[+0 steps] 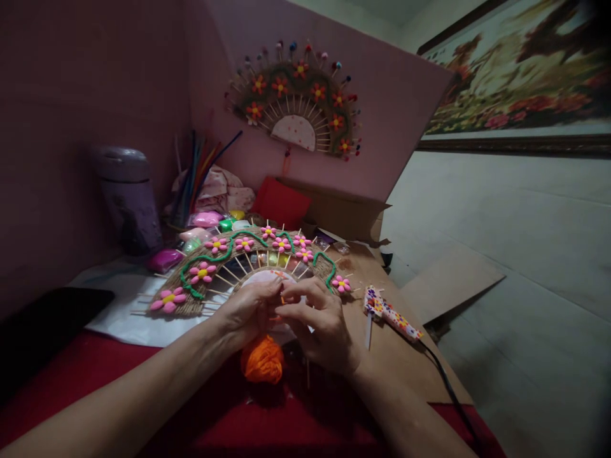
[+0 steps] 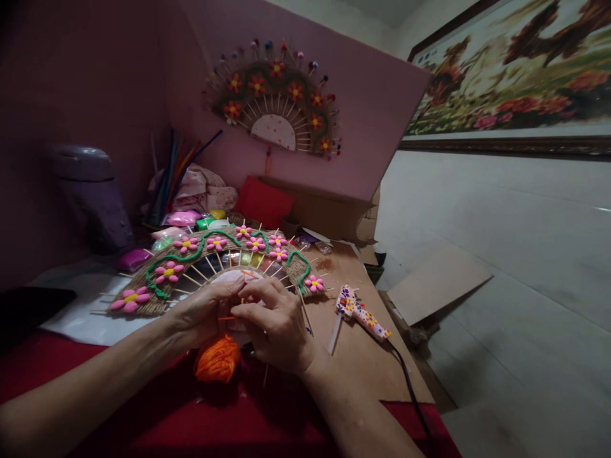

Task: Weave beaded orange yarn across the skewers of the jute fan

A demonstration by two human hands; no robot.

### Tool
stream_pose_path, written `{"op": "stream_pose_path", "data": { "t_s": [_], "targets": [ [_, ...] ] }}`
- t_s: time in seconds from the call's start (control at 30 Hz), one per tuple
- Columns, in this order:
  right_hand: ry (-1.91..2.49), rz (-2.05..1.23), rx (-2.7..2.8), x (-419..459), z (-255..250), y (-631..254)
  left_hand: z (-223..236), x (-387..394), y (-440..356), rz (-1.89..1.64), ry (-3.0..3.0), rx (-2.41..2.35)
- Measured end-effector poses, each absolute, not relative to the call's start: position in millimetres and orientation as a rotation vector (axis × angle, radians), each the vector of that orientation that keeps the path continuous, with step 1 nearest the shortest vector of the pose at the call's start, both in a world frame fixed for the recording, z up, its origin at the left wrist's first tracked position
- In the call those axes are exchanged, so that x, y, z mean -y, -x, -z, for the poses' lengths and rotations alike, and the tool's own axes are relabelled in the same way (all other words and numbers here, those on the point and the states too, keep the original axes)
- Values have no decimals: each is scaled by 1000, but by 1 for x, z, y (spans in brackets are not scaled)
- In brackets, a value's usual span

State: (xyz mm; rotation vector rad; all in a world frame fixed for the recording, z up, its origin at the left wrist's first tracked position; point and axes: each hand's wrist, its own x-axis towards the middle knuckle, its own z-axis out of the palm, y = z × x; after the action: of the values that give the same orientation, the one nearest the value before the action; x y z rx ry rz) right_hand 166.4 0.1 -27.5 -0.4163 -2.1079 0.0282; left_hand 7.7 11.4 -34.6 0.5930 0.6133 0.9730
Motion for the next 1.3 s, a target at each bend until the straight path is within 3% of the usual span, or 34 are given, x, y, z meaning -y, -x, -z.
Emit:
{"op": "stream_pose_path", "data": {
  "t_s": [0.27,0.43,0.53,0.63,0.77,0.93,1.3],
  "targets": [
    [416,-22,2170,1,30,-165,30,-12,-7,-945,-577,-518],
    [435,-264,2080,5,18,-169,27,-17,-1,-973,-667,-483],
    [676,-375,1887,11,6,-182,24,-19,2,-1007,-757,-666],
    [956,-360,2121,22,0,-197,21,-19,3,-1016,-870,-737],
    [1127,-109,2633,35,7,-210,16,-14,3,-947,-1022,-848],
    [1242,125,2803,35,20,-210,7,-9,2,-839,-1168,-967],
    [1277,-155,2852,35,27,-221,2,-11,3,-845,-1292,-1114]
  ]
}}
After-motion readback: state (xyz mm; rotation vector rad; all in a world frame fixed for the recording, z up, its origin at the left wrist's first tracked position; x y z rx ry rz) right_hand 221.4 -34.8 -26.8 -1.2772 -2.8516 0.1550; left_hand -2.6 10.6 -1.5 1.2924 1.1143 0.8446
